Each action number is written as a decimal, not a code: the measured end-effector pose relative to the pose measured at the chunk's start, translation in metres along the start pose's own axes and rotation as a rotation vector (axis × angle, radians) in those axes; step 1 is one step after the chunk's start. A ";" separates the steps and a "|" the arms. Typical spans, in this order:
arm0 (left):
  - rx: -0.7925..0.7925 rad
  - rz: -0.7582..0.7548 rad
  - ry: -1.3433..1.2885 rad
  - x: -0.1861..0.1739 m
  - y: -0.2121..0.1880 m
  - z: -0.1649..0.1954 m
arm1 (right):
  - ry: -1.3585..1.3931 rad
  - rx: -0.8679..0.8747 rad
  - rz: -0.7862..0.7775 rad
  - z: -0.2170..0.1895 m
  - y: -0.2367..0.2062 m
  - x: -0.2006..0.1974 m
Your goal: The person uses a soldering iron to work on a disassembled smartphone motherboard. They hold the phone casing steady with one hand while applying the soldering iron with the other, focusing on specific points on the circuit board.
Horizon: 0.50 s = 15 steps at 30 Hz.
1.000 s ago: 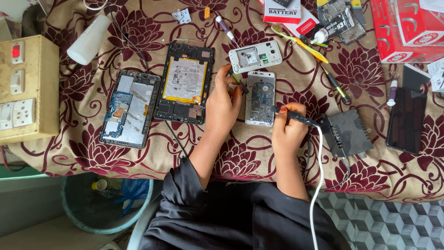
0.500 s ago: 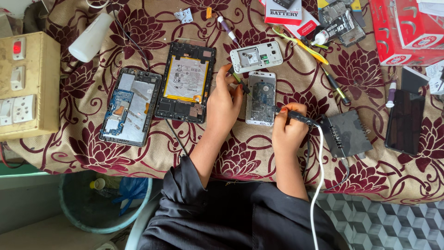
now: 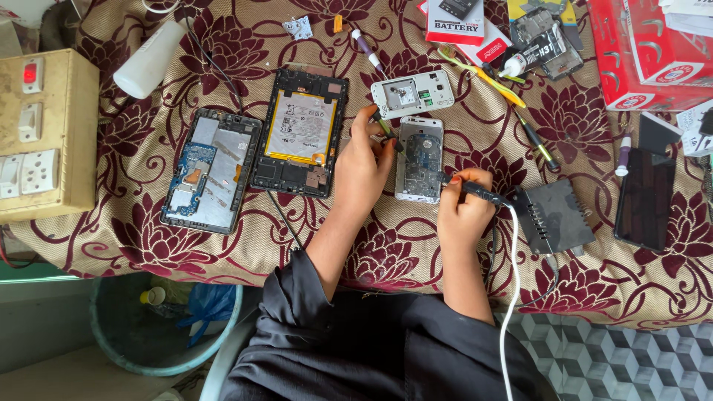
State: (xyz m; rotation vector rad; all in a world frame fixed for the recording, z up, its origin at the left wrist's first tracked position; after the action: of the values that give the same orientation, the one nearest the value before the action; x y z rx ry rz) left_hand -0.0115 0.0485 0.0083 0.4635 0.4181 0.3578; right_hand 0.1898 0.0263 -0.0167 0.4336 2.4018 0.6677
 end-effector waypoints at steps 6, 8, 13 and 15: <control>-0.002 0.001 0.008 -0.001 0.000 0.002 | 0.016 0.033 -0.005 -0.001 0.000 -0.001; -0.002 -0.001 0.006 -0.001 -0.002 0.001 | 0.012 0.051 -0.012 0.000 -0.002 -0.001; 0.006 -0.016 0.023 -0.001 -0.001 0.002 | 0.020 0.068 -0.030 0.001 -0.002 -0.001; 0.003 -0.012 0.022 -0.001 -0.001 0.002 | 0.012 0.064 -0.025 0.002 -0.003 -0.001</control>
State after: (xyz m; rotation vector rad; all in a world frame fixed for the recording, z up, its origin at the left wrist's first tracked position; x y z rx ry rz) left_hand -0.0112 0.0467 0.0099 0.4606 0.4429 0.3510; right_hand 0.1915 0.0246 -0.0193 0.4264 2.4416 0.5850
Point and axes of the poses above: each hand's wrist, its own y-axis towards the middle knuckle, its own x-axis out of the palm, z = x × y, the point moved 5 cm from there along y, towards the middle knuckle, and after that the axes turned 9 degrees about -y, right-handed, at the moved point
